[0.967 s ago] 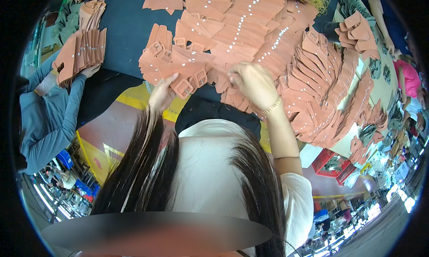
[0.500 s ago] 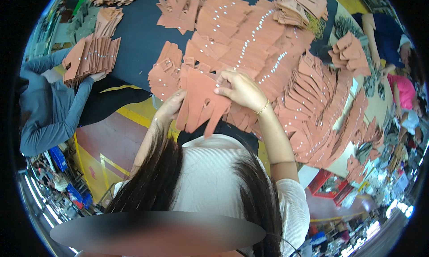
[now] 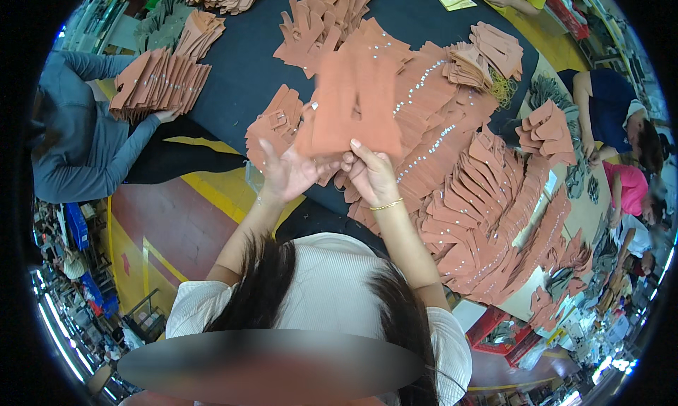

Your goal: The person repeatedly picks up pink fabric pieces from a large pile on a table, briefly separates or aligns them, and places them back into the pile. The hands work continuously over the same area, handling the pieces one at a time or in small groups.

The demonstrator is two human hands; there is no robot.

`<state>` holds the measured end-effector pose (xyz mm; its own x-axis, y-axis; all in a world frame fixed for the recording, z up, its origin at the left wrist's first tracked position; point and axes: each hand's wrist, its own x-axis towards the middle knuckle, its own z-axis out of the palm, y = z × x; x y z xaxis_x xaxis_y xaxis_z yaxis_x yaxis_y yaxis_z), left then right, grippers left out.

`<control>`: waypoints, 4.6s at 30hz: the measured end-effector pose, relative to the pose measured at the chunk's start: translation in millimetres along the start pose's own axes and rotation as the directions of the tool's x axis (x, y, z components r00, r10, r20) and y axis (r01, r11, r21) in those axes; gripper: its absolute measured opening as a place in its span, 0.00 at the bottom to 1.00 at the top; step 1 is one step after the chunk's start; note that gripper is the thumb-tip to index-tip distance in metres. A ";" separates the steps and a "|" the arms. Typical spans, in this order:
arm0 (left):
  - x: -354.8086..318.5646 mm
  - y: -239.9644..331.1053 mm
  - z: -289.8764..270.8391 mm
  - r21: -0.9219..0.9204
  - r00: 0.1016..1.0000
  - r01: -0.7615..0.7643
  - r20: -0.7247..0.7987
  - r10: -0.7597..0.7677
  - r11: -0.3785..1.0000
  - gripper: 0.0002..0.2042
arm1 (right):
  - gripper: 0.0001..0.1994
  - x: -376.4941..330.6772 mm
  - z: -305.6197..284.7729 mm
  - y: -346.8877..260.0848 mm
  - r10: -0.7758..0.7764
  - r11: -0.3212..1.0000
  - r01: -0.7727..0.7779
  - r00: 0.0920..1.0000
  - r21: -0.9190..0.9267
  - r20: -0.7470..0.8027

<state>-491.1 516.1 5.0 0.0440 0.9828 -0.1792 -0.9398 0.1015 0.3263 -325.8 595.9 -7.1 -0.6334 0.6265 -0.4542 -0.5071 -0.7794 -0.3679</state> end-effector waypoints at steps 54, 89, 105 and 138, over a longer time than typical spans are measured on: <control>167.9 316.0 -112.6 0.577 0.876 -0.123 -0.320 0.362 0.808 0.16 | 0.07 4.4 -31.8 70.2 -0.142 0.888 -0.058 0.909 -0.457 -0.391; 413.9 336.6 -311.4 0.864 0.740 0.472 -0.497 0.453 0.176 0.27 | 0.08 31.4 -14.6 47.0 -0.179 0.852 -0.162 0.803 -0.497 -0.569; 214.8 202.9 -72.4 0.989 0.964 0.129 -0.107 0.242 -0.074 0.16 | 0.09 -123.1 -101.4 -10.3 -0.865 0.186 -0.196 0.432 -0.963 -0.255; 6.2 -7.0 -39.5 0.788 0.849 0.529 -0.497 -0.183 0.316 0.10 | 0.08 -54.7 -86.2 -189.1 -0.730 -0.662 -0.385 0.526 -0.643 0.437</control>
<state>-497.6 515.4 -35.1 0.0408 0.7389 -0.6725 -0.0062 0.6733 0.7394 -144.9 709.2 17.3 -0.2184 0.8969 0.3846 0.9554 0.2768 -0.1029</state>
